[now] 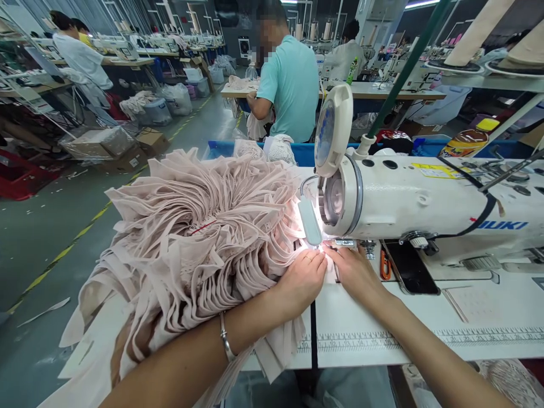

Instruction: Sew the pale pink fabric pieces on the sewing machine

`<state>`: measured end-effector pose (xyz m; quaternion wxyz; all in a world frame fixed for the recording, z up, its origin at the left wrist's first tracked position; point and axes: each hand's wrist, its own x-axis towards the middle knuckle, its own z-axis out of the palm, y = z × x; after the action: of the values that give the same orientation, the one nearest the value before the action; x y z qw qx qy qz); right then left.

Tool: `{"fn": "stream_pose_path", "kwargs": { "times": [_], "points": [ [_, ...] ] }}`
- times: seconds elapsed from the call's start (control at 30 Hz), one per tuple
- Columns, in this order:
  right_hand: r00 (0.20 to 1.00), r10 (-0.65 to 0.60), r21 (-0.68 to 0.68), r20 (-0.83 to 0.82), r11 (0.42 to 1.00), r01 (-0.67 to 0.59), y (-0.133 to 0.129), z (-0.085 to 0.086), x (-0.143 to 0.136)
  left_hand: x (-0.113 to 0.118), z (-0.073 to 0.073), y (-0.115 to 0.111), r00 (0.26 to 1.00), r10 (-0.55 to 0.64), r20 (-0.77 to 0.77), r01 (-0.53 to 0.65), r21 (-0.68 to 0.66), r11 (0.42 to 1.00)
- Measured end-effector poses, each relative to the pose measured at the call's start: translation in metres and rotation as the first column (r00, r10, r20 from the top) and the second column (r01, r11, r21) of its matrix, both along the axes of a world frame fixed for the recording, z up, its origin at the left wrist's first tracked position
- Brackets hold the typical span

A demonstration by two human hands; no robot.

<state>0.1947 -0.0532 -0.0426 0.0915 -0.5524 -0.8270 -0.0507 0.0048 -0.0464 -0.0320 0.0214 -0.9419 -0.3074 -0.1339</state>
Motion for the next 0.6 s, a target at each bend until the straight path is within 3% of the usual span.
{"fn": "stream_pose_path", "kwargs": {
  "times": [0.3, 0.6],
  "points": [
    [0.998, -0.049, -0.056, 0.031, 0.997, 0.05, 0.002, 0.011, -0.007, 0.0, -0.003, 0.004, 1.0, 0.024, -0.002, -0.024, -0.013, 1.0],
    [0.999, -0.046, -0.07, 0.005, 0.996, 0.046, 0.004, 0.003, -0.005, 0.0, -0.004, 0.006, 0.998, 0.036, 0.046, -0.036, -0.009, 0.999]
  ]
}}
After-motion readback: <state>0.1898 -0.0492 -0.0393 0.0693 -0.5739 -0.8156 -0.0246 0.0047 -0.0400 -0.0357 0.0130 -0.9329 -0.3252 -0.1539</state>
